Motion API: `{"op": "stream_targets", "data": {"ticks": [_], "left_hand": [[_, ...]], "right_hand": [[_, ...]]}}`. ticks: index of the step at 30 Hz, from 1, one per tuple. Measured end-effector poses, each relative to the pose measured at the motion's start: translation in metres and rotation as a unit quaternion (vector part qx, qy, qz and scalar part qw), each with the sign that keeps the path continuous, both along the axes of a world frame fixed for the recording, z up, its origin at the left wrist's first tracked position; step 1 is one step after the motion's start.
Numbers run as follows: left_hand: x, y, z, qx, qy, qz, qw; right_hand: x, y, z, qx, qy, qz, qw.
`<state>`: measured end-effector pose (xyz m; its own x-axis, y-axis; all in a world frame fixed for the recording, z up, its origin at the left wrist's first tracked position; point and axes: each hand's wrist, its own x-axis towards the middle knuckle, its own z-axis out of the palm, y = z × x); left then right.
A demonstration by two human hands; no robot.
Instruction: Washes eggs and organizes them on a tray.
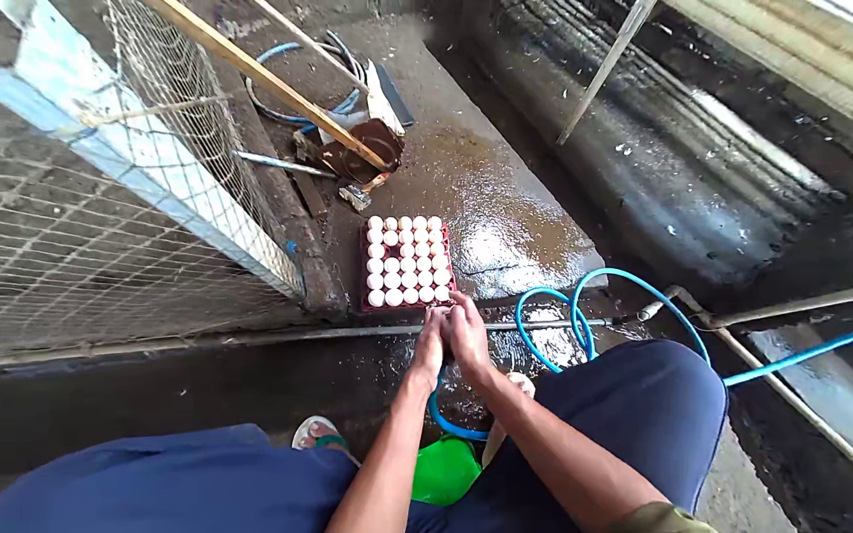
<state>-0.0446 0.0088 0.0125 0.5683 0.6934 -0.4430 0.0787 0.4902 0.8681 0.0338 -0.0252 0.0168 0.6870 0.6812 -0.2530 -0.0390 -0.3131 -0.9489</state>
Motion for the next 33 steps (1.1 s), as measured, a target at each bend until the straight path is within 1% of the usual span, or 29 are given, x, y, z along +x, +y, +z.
{"op": "stream_targets", "data": {"ticks": [1, 2, 4, 6, 7, 8, 9, 10, 11, 12, 14, 16, 17, 19, 21, 22, 23, 24, 25, 26, 27, 28, 29, 31, 32, 33], "left_hand": [[0.0, -0.002, 0.0, 0.022, 0.006, 0.002, 1.0], [0.002, -0.004, -0.001, 0.055, 0.026, 0.004, 0.998], [0.004, -0.007, -0.001, 0.089, 0.062, 0.013, 0.994], [0.008, -0.004, -0.003, 0.101, 0.07, 0.052, 0.991], [0.008, -0.004, -0.006, 0.095, 0.059, 0.065, 0.992], [0.006, -0.005, -0.008, 0.086, 0.046, 0.061, 0.993], [0.003, -0.006, -0.007, 0.093, 0.048, 0.041, 0.994], [0.002, -0.006, -0.005, 0.096, 0.058, 0.024, 0.993], [0.003, -0.007, -0.005, 0.105, 0.071, 0.024, 0.992], [0.005, -0.007, -0.007, 0.119, 0.078, 0.034, 0.989], [0.007, -0.006, -0.009, 0.14, 0.083, 0.054, 0.985], [0.001, -0.005, -0.01, 0.114, 0.066, 0.029, 0.991], [-0.002, -0.004, -0.004, 0.081, 0.074, 0.008, 0.994], [-0.002, -0.003, 0.002, 0.025, 0.1, -0.013, 0.995], [-0.004, 0.0, -0.002, -0.009, 0.065, -0.024, 0.998], [-0.005, 0.003, -0.007, -0.003, 0.042, -0.013, 0.999], [-0.005, 0.006, -0.01, 0.009, 0.029, 0.01, 0.999], [-0.004, 0.008, -0.012, 0.029, 0.026, 0.029, 0.999], [-0.004, 0.007, -0.01, 0.043, 0.013, 0.038, 0.998], [-0.002, 0.005, -0.01, 0.056, -0.001, 0.05, 0.997], [-0.001, 0.001, -0.008, 0.056, 0.001, 0.059, 0.997], [-0.001, -0.001, -0.006, 0.056, 0.016, 0.058, 0.997], [-0.001, -0.002, -0.006, 0.053, 0.035, 0.047, 0.997], [0.001, -0.004, -0.008, 0.079, 0.061, 0.029, 0.995], [0.001, -0.005, -0.008, 0.102, 0.06, 0.031, 0.993], [0.002, -0.004, -0.008, 0.122, 0.058, 0.043, 0.99]], "right_hand": [[-0.003, -0.001, -0.003, 0.008, -0.029, 0.004, 1.0], [-0.001, 0.002, -0.003, -0.006, -0.014, -0.008, 1.0], [0.003, 0.01, 0.001, -0.051, 0.051, -0.034, 0.997], [-0.011, 0.004, 0.012, -0.066, 0.012, 0.004, 0.998], [-0.018, -0.001, 0.015, -0.048, -0.013, 0.028, 0.998], [-0.021, -0.004, 0.012, -0.026, -0.027, 0.028, 0.999], [-0.015, -0.001, 0.006, -0.02, -0.015, 0.014, 1.0], [-0.006, 0.006, 0.002, -0.031, 0.021, -0.011, 0.999], [0.0, 0.011, 0.0, -0.043, 0.066, -0.035, 0.996], [-0.002, 0.011, 0.001, -0.051, 0.08, -0.044, 0.995], [-0.016, 0.002, 0.007, -0.04, 0.045, -0.025, 0.998], [-0.019, -0.001, 0.001, -0.024, 0.019, -0.025, 0.999], [-0.009, 0.005, -0.002, -0.031, 0.042, -0.039, 0.998], [0.013, 0.018, -0.006, -0.06, 0.178, -0.068, 0.98], [0.017, 0.02, -0.005, -0.069, 0.284, -0.083, 0.953], [0.015, 0.018, -0.004, -0.054, 0.302, -0.087, 0.948], [0.008, 0.015, -0.003, -0.039, 0.277, -0.083, 0.956], [-0.001, 0.011, -0.001, -0.027, 0.211, -0.066, 0.975], [-0.01, 0.006, 0.001, -0.013, 0.125, -0.031, 0.992], [-0.019, 0.0, 0.002, 0.003, 0.037, 0.012, 0.999], [-0.024, -0.004, 0.0, 0.014, -0.036, 0.038, 0.999], [-0.024, -0.003, -0.004, 0.022, -0.066, 0.039, 0.997], [-0.019, 0.001, -0.008, 0.022, -0.057, 0.022, 0.998], [-0.005, 0.011, -0.01, -0.018, 0.034, -0.021, 0.999], [-0.006, 0.011, -0.008, -0.028, 0.055, -0.026, 0.998], [-0.013, 0.008, -0.005, -0.021, 0.037, -0.007, 0.999]]}}
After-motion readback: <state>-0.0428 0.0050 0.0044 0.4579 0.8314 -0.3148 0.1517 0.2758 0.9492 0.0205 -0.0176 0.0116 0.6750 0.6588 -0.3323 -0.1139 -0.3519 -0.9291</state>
